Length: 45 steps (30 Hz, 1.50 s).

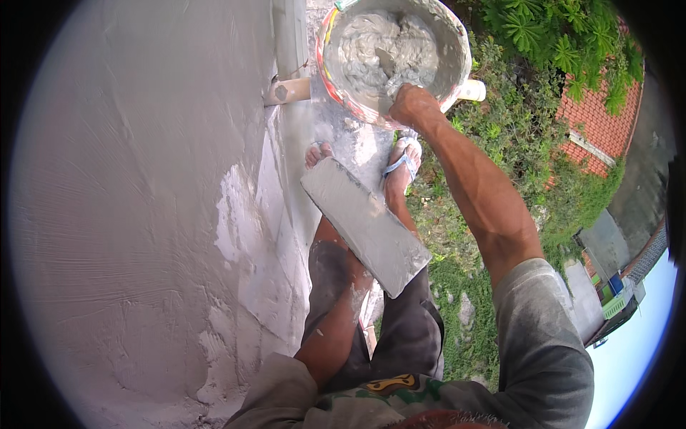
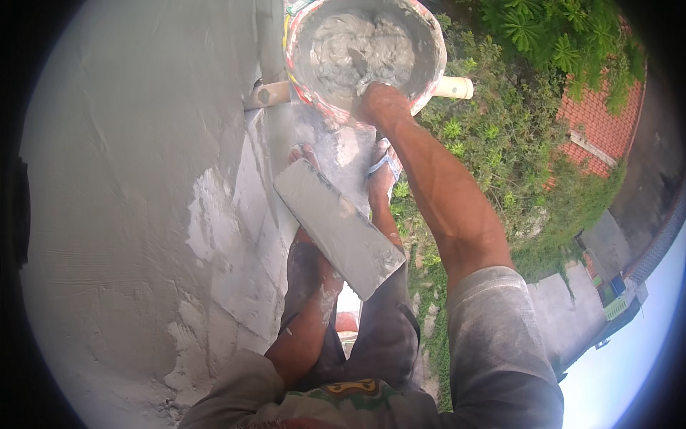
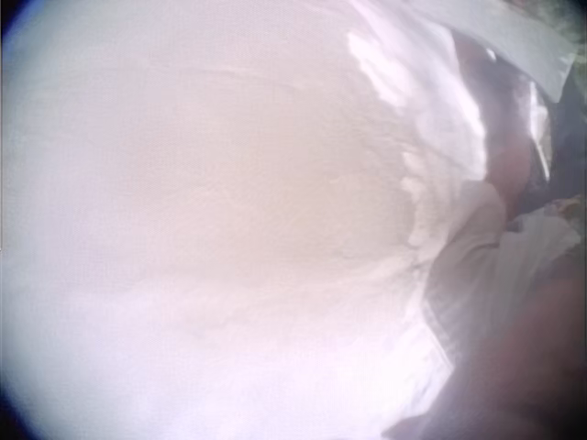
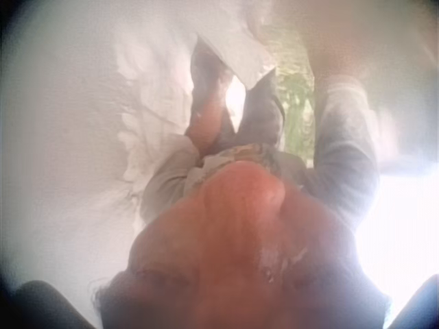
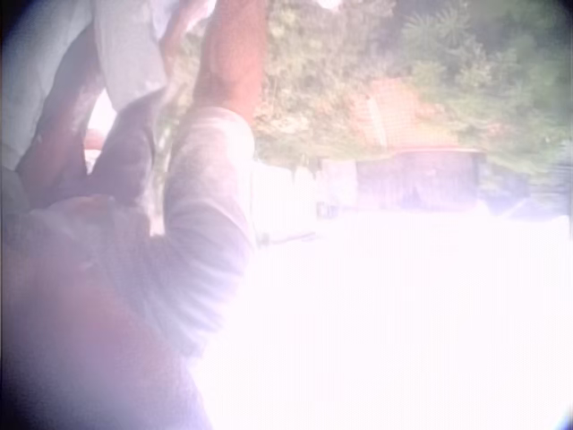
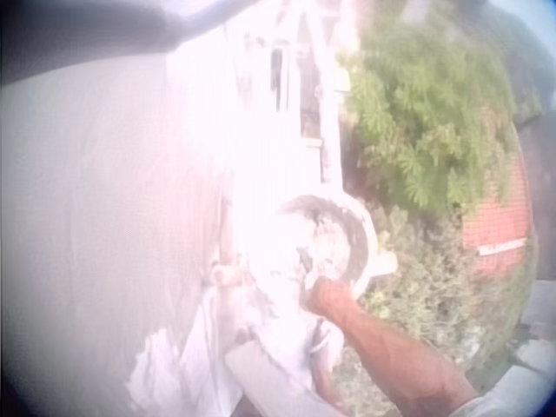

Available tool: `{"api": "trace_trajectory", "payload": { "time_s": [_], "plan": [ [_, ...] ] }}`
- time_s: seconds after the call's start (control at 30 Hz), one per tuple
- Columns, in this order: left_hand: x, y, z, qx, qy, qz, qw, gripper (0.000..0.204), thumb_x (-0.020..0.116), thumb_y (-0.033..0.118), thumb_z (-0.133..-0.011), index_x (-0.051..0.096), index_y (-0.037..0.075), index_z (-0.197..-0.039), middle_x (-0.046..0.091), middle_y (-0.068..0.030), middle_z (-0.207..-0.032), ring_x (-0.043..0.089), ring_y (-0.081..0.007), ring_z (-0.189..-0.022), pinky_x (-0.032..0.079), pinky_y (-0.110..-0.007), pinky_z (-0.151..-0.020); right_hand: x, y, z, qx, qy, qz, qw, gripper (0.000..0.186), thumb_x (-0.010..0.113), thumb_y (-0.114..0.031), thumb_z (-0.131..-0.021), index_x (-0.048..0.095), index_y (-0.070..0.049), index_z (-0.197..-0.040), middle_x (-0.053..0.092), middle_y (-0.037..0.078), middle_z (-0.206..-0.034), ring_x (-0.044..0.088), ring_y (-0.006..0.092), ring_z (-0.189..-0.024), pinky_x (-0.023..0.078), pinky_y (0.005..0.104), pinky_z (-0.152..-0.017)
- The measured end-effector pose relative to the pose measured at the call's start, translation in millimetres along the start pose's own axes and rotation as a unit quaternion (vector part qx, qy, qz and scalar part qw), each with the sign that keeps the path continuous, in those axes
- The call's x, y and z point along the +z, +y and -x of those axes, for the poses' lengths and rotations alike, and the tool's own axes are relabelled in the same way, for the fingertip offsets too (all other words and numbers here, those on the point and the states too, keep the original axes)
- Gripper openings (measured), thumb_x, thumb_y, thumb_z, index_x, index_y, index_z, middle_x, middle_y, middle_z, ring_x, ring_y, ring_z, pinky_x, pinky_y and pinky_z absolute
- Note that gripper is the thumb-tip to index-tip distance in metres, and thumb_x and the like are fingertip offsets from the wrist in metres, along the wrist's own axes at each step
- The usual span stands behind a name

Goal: The person scoops cement from a bucket using a hand trowel and applies it to a vertical wall. They spread and smooth the cement with a trowel, repeatedly loading more material and working the surface to create an even finish.

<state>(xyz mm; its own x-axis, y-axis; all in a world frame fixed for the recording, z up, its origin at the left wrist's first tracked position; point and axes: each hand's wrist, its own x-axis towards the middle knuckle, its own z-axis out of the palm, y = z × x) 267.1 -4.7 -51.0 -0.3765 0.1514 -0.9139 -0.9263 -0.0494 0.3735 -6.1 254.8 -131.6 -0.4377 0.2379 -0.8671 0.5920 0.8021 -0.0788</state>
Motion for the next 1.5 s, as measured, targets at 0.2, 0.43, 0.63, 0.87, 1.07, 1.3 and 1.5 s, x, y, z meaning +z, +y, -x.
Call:
{"api": "trace_trajectory", "payload": {
  "time_s": [0.2, 0.43, 0.63, 0.87, 1.07, 1.3, 1.5],
  "plan": [
    [-3.7, -10.4, -6.0, -0.002, 0.018, 0.075, 0.997, 0.054, 0.063, 0.029, -0.091, 0.041, 0.002, -0.132, 0.053, -0.0092, -0.12, 0.055, -0.0185, -0.109, 0.049, -0.034, -0.088, -0.7, 12.4, 7.0, -0.035, -0.07, -0.064, 0.995, 0.044, 0.065, -0.033, -0.073, 0.068, 0.009, -0.087, 0.067, 0.027, -0.089, 0.067, 0.0369, -0.088, 0.051, 0.0415, -0.078],
    [-12.0, -24.3, -16.8, 0.09, 0.024, -0.061, 0.994, 0.049, 0.059, 0.024, -0.094, 0.04, 0.0, -0.132, 0.051, -0.0098, -0.124, 0.052, -0.0187, -0.111, 0.046, -0.034, -0.093, 12.9, 22.3, 37.3, -0.043, -0.087, -0.142, 0.985, 0.037, 0.064, -0.024, -0.067, 0.066, 0.01, -0.078, 0.065, 0.029, -0.079, 0.067, 0.0355, -0.077, 0.051, 0.041, -0.07],
    [-4.7, -20.9, -14.3, 0.104, 0.036, -0.001, 0.994, 0.051, 0.059, 0.026, -0.094, 0.04, 0.0, -0.133, 0.049, -0.0096, -0.125, 0.052, -0.0184, -0.111, 0.046, -0.034, -0.092, 17.3, 56.5, 21.9, -0.305, -0.076, -0.029, 0.949, 0.031, 0.068, -0.021, -0.064, 0.066, 0.008, -0.074, 0.065, 0.023, -0.072, 0.065, 0.0285, -0.064, 0.05, 0.0371, -0.059],
    [-6.5, -5.4, -10.1, 0.024, 0.073, -0.118, 0.99, 0.048, 0.06, 0.025, -0.093, 0.045, -0.002, -0.129, 0.055, -0.0101, -0.12, 0.054, -0.0175, -0.106, 0.047, -0.032, -0.088, 52.7, 62.0, 23.7, 0.003, -0.198, -0.511, 0.837, 0.027, 0.075, -0.019, -0.061, 0.065, 0.002, -0.076, 0.061, 0.007, -0.065, 0.055, 0.0149, -0.056, 0.043, 0.0297, -0.05],
    [-14.1, -29.6, -11.6, 0.041, 0.106, -0.15, 0.982, 0.045, 0.061, 0.025, -0.092, 0.049, -0.003, -0.126, 0.062, -0.0095, -0.109, 0.059, -0.0165, -0.097, 0.049, -0.032, -0.085, 60.9, 70.4, 25.5, -0.064, -0.082, -0.428, 0.898, 0.043, 0.074, -0.018, -0.065, 0.064, 0.001, -0.102, 0.066, 0.012, -0.087, 0.061, 0.0205, -0.078, 0.049, 0.0328, -0.072],
    [-3.5, -8.7, -9.7, 0.071, 0.07, -0.164, 0.981, 0.047, 0.061, 0.028, -0.092, 0.049, -0.001, -0.126, 0.06, -0.0102, -0.117, 0.057, -0.0175, -0.106, 0.047, -0.033, -0.09, 12.4, 81.1, 42.6, -0.06, -0.042, -0.377, 0.923, 0.046, 0.072, -0.022, -0.07, 0.063, -0.003, -0.111, 0.068, 0.015, -0.096, 0.063, 0.0243, -0.086, 0.049, 0.0348, -0.08],
    [4.9, 8.4, -7.4, 0.061, 0.043, -0.188, 0.979, 0.047, 0.059, 0.026, -0.093, 0.046, -0.001, -0.129, 0.058, -0.0095, -0.119, 0.056, -0.0173, -0.108, 0.046, -0.033, -0.091, -23.3, 78.6, 60.0, -0.034, 0.062, -0.115, 0.991, 0.058, 0.072, -0.032, -0.075, 0.055, -0.002, -0.121, 0.067, 0.024, -0.095, 0.064, 0.0378, -0.092, 0.05, 0.0439, -0.082]
  ]
}}
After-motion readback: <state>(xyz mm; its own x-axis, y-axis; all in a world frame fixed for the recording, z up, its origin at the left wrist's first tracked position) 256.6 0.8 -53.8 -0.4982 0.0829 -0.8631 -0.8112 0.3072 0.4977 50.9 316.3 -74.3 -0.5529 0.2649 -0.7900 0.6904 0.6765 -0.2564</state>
